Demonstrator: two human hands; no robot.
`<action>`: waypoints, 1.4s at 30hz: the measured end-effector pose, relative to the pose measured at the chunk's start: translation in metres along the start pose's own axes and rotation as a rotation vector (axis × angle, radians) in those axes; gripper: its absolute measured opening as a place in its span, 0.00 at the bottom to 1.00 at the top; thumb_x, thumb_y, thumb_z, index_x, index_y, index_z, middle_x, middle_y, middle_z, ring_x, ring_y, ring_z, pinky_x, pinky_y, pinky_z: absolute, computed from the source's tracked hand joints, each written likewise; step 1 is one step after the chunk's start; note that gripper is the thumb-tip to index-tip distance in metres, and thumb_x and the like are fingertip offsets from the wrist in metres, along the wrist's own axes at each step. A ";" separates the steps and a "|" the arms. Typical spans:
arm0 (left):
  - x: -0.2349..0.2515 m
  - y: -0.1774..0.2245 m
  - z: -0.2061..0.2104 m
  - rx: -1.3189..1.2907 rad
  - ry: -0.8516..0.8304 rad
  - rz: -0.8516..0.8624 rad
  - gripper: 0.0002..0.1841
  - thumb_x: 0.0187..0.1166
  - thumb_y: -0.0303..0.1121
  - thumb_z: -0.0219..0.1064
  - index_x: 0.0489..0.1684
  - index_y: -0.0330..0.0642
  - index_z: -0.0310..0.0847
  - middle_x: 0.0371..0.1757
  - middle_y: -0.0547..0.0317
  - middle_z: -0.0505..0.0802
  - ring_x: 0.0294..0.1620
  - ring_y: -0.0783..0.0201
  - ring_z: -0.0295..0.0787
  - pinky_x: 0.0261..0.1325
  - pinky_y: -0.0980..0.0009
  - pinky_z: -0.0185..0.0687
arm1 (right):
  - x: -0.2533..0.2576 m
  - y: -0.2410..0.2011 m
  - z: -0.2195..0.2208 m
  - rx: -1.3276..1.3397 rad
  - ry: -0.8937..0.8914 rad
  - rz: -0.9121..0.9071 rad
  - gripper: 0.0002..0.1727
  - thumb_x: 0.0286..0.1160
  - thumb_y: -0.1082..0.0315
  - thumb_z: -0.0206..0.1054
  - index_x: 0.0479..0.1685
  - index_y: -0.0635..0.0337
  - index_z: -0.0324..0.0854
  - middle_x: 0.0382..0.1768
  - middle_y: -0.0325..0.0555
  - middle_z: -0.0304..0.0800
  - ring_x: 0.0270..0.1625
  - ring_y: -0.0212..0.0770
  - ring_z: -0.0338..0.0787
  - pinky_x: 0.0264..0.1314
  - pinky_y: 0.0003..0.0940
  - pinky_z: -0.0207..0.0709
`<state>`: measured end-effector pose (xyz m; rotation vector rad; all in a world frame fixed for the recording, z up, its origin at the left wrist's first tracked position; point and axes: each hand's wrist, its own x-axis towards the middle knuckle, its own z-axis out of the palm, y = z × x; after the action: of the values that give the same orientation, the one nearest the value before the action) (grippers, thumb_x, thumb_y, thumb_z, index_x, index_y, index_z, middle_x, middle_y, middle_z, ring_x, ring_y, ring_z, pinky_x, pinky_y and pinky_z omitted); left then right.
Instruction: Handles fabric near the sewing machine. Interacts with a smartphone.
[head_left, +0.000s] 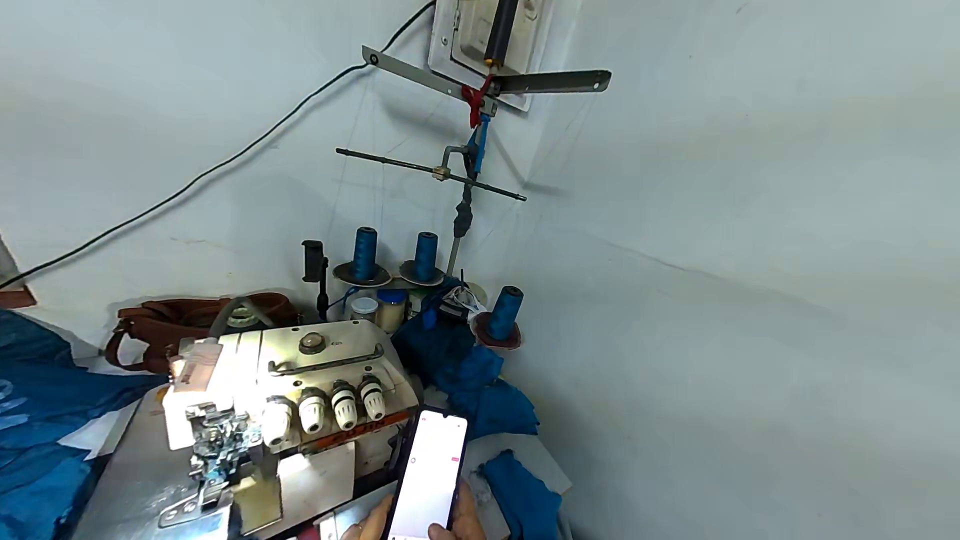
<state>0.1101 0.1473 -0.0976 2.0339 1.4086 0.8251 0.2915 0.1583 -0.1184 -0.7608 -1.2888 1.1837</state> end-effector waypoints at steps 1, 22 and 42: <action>0.000 -0.001 0.001 -0.010 0.018 0.007 0.38 0.72 0.34 0.77 0.80 0.22 0.67 0.65 0.27 0.88 0.66 0.29 0.86 0.72 0.34 0.75 | 0.000 0.000 0.000 -0.013 0.006 0.005 0.38 0.75 0.82 0.53 0.85 0.84 0.39 0.73 0.65 0.75 0.70 0.31 0.84 0.74 0.29 0.78; 0.000 -0.002 0.002 -0.016 0.077 0.048 0.31 0.65 0.36 0.82 0.61 0.22 0.78 0.53 0.30 0.90 0.57 0.35 0.90 0.65 0.41 0.81 | -0.002 0.002 0.003 -0.017 0.068 -0.044 0.30 0.79 0.82 0.49 0.81 0.85 0.52 0.67 0.62 0.82 0.65 0.30 0.87 0.71 0.27 0.80; -0.002 -0.017 0.009 -0.067 0.109 0.073 0.31 0.67 0.37 0.80 0.68 0.29 0.78 0.56 0.40 0.92 0.57 0.48 0.91 0.65 0.48 0.85 | -0.001 0.005 0.003 -0.042 0.118 -0.004 0.29 0.79 0.81 0.48 0.81 0.83 0.55 0.67 0.61 0.84 0.63 0.31 0.89 0.69 0.27 0.82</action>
<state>0.1054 0.1500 -0.1157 2.0265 1.3523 1.0148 0.2878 0.1581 -0.1230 -0.8460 -1.2205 1.0949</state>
